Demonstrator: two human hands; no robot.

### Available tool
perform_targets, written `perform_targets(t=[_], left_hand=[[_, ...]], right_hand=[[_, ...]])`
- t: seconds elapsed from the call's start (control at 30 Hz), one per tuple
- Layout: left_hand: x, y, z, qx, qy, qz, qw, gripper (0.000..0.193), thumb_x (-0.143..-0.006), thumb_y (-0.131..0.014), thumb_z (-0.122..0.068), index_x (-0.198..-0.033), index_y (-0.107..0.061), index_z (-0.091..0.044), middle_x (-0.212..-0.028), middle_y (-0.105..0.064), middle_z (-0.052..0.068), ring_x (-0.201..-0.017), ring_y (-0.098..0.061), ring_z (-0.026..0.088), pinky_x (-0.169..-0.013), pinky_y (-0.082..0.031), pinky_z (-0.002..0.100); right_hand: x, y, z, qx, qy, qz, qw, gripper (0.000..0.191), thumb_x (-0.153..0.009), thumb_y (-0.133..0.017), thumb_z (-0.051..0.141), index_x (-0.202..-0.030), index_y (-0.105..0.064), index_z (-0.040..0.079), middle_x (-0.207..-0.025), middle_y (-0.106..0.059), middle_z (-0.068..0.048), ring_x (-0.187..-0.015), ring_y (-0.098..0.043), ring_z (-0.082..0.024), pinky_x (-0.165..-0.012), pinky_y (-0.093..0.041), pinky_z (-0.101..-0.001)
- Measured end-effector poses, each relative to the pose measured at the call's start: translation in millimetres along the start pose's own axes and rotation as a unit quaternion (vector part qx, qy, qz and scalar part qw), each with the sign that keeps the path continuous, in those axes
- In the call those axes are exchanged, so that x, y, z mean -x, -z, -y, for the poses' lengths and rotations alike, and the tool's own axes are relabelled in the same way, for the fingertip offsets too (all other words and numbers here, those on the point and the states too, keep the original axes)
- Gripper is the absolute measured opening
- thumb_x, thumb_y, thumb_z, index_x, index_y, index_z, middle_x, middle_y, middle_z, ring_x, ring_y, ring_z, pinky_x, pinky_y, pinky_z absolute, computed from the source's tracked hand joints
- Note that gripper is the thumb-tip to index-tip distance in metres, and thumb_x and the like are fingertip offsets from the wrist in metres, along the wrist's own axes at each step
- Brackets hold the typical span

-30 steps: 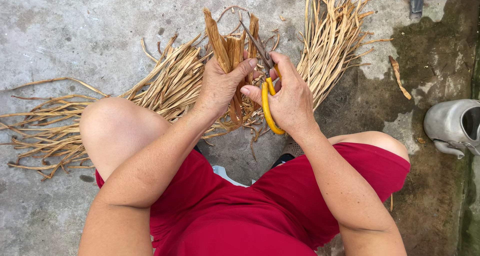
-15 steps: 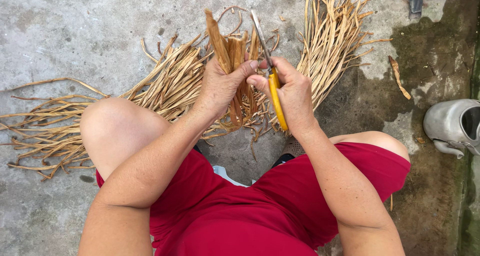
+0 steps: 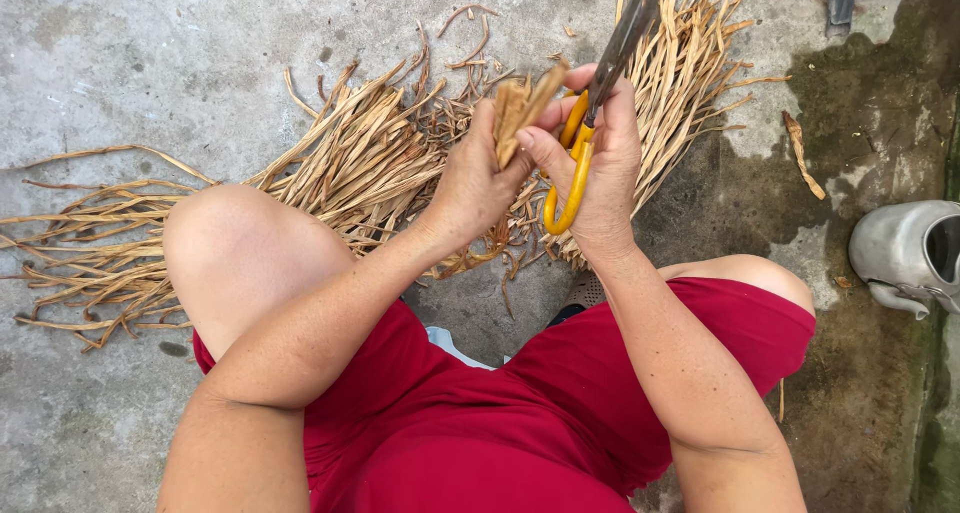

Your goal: The person sits on a low stool on a concrete surface and trims dried leaf strips with yellow-handled scissors, cutting off the root ends and placing the trimmed strips into a pile while discarding cut-off pieces in the middle.

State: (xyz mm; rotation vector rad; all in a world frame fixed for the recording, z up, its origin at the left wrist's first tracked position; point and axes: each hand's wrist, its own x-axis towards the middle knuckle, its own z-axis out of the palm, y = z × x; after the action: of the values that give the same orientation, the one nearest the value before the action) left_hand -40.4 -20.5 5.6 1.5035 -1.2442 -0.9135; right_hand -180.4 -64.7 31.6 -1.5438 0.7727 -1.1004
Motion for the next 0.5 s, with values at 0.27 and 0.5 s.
perform_targets(t=[0.27,0.5], left_hand=[[-3.2,18.1,-1.4,0.243,0.033,0.124,0.962,0.050,-0.092,-0.066,-0.015,-0.137,-0.046,-0.007,-0.109,-0.062,-0.002,-0.098,-0.062,0.009,-0.087,-0.055,0.029],[-7.2,15.7,7.1,0.278,0.058,0.118,0.952,0.032,-0.101,-0.071,-0.033,-0.116,-0.063,-0.006,-0.083,-0.061,-0.003,-0.074,-0.057,0.006,-0.063,-0.050,0.023]], right_hand=[[-9.0,22.4,-5.7,-0.108,-0.104,0.001,0.989,0.050,-0.098,-0.073,-0.006,-0.140,-0.050,0.008,-0.101,-0.063,-0.003,-0.079,-0.061,-0.008,-0.068,-0.053,-0.0216],[-6.1,28.3,-4.4,-0.065,-0.091,0.023,0.994,0.050,-0.099,-0.071,-0.007,-0.142,-0.051,0.007,-0.107,-0.061,-0.004,-0.087,-0.062,-0.008,-0.073,-0.056,-0.0219]])
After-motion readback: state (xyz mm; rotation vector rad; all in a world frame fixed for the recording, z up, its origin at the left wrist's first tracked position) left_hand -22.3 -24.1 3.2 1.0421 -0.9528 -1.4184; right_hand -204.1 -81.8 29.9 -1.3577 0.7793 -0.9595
